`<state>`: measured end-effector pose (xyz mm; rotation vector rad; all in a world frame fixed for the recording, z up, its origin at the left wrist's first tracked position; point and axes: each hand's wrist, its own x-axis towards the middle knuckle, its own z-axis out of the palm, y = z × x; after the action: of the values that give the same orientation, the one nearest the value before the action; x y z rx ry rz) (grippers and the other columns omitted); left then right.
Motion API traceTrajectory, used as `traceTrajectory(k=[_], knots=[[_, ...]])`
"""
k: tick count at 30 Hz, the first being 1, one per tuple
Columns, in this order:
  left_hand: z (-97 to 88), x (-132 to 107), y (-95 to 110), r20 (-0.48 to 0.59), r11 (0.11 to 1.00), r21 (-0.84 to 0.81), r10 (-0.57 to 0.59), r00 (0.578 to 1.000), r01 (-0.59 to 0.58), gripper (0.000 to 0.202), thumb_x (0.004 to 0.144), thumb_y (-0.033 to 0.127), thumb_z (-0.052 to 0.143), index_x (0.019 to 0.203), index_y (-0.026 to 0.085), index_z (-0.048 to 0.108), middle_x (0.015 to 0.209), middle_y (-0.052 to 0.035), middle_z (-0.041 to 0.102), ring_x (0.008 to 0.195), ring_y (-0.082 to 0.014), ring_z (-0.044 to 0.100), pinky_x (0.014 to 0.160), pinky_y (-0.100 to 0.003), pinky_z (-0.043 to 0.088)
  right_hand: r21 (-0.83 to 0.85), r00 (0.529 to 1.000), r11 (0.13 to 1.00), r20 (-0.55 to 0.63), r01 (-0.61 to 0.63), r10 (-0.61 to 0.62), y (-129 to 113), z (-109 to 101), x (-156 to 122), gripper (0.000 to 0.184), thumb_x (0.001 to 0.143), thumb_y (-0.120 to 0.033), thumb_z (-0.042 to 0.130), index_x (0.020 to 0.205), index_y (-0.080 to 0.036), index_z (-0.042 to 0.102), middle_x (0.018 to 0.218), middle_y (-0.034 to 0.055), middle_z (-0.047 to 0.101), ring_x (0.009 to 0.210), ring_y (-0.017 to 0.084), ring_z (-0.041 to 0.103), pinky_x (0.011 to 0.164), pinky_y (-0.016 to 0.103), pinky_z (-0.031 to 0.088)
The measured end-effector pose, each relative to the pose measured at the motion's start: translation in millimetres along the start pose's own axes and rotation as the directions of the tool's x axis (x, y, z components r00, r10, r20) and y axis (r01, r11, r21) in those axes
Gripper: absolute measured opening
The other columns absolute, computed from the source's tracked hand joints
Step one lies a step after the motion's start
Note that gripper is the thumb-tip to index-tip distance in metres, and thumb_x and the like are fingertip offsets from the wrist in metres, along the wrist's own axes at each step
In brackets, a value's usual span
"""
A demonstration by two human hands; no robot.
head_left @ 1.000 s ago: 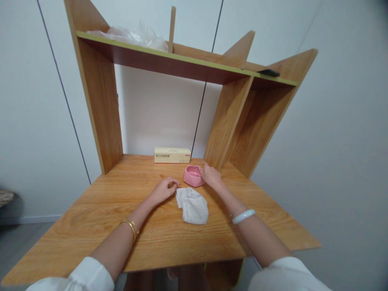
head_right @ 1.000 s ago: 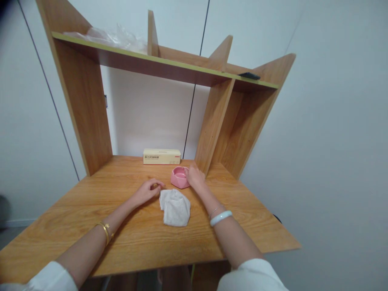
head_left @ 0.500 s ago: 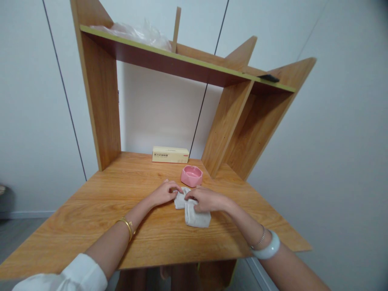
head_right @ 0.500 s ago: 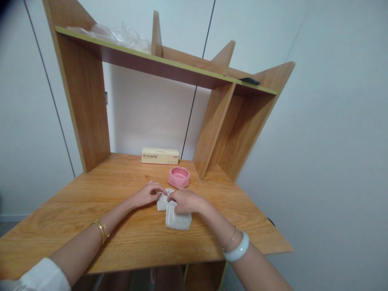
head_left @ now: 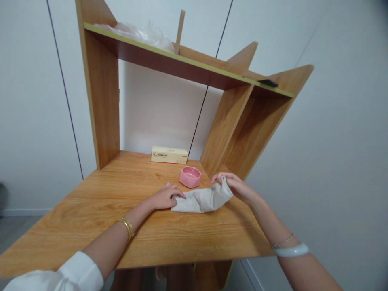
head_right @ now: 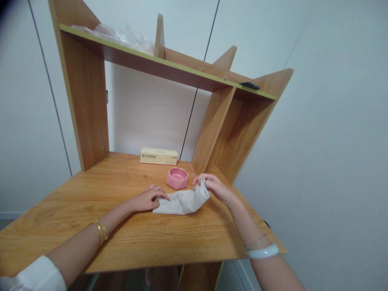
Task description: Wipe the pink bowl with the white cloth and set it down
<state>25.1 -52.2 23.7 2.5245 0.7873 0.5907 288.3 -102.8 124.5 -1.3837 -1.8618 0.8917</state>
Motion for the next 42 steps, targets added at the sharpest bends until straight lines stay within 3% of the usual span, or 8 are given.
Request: traceTrajectory(k=[4, 8, 15, 22, 29, 33, 37, 42], knots=[[0.2, 0.0, 10.9, 0.029, 1.0, 0.001, 0.0, 1.0, 0.0, 0.037, 0.064, 0.009, 0.045, 0.087, 0.023, 0.07, 0.089, -0.0017, 0.062, 0.088, -0.0203, 0.047, 0.083, -0.033, 0.032, 0.144, 0.983, 0.989, -0.17, -0.041, 0.066, 21.1, -12.7, -4.1, 0.017, 0.07, -0.035, 0.041, 0.059, -0.022, 0.043, 0.089, 0.0087, 0.064, 0.075, 0.018, 0.057, 0.066, 0.028, 0.045], [-0.5, 0.6, 23.9, 0.016, 0.993, 0.12, -0.02, 1.0, 0.018, 0.03, 0.064, 0.012, 0.047, 0.082, 0.023, 0.069, 0.086, -0.0029, 0.062, 0.088, -0.0226, 0.045, 0.082, -0.037, 0.031, 0.22, 0.985, 0.965, -0.063, -0.145, 0.162, 58.2, -19.9, -11.2, 0.014, 0.061, -0.033, 0.052, 0.059, -0.02, 0.051, 0.078, 0.0047, 0.062, 0.067, 0.016, 0.054, 0.063, 0.026, 0.042], [17.7, 4.6, 47.7, 0.012, 0.948, 0.174, 0.267, 0.964, -0.265, 0.05, 0.073, 0.015, 0.045, 0.121, 0.027, 0.055, 0.125, -0.0007, 0.058, 0.112, -0.026, 0.043, 0.094, -0.042, 0.025, 0.149, 0.948, 0.937, 0.069, -0.316, 0.309, 99.4, -29.2, -25.1, 0.011, 0.062, -0.029, 0.059, 0.065, -0.018, 0.057, 0.064, -0.0012, 0.055, 0.06, 0.012, 0.05, 0.057, 0.024, 0.038], [35.2, 5.3, 50.3, 0.055, 0.929, 0.191, 0.312, 0.949, -0.316, 0.04, 0.083, 0.028, 0.04, 0.12, 0.027, 0.055, 0.127, -0.0013, 0.058, 0.118, -0.0241, 0.044, 0.099, -0.044, 0.024, 0.188, 0.873, 0.861, -0.036, -0.473, 0.487, 95.8, -26.8, -26.5, 0.039, 0.075, -0.044, 0.057, 0.106, -0.021, 0.056, 0.097, 0.0067, 0.063, 0.082, 0.017, 0.058, 0.065, 0.027, 0.046], [2.3, 6.8, 33.7, -0.114, 0.979, 0.173, 0.129, 0.985, -0.108, 0.038, 0.074, 0.016, 0.044, 0.105, 0.026, 0.063, 0.115, -0.0004, 0.064, 0.111, -0.0224, 0.047, 0.094, -0.041, 0.026, -0.208, 0.893, 0.877, -0.225, -0.434, 0.389, 54.9, -22.2, -9.0, 0.06, 0.062, -0.007, 0.06, 0.12, -0.018, 0.047, 0.074, -0.0021, 0.057, 0.062, 0.013, 0.053, 0.054, 0.024, 0.04], [-6.3, 7.2, 17.3, -0.249, 0.979, 0.176, -0.055, 0.967, 0.101, 0.032, 0.071, 0.013, 0.044, 0.091, 0.022, 0.066, 0.103, -0.0029, 0.067, 0.102, -0.0236, 0.05, 0.09, -0.041, 0.03, -0.354, 0.954, 0.893, -0.209, -0.28, 0.216, 17.1, 2.6, 18.3, 0.057, 0.058, -0.002, 0.057, 0.113, -0.018, 0.053, 0.076, -0.0019, 0.057, 0.065, 0.013, 0.053, 0.056, 0.024, 0.04], [-9.5, 6.9, 5.9, -0.348, 0.956, 0.165, -0.172, 0.922, 0.241, 0.027, 0.071, 0.012, 0.043, 0.083, 0.02, 0.066, 0.093, -0.0042, 0.068, 0.096, -0.0234, 0.052, 0.088, -0.04, 0.032, -0.384, 0.996, 0.923, -0.085, -0.015, -0.019, -6.8, 52.1, 46.2, 0.053, 0.059, -0.003, 0.059, 0.11, -0.018, 0.053, 0.096, 0.0023, 0.06, 0.083, 0.015, 0.056, 0.072, 0.025, 0.044], [-14.3, 6.0, -0.9, -0.397, 0.929, 0.158, -0.251, 0.883, 0.335, 0.023, 0.073, 0.013, 0.043, 0.08, 0.019, 0.064, 0.09, -0.0051, 0.067, 0.093, -0.0234, 0.053, 0.086, -0.038, 0.035, -0.421, 1.0, 0.907, -0.012, -0.031, 0.028, -11.7, 119.2, 58.0, 0.053, 0.06, -0.004, 0.061, 0.111, -0.015, 0.05, 0.102, 0.0081, 0.059, 0.087, 0.019, 0.058, 0.074, 0.029, 0.046]])
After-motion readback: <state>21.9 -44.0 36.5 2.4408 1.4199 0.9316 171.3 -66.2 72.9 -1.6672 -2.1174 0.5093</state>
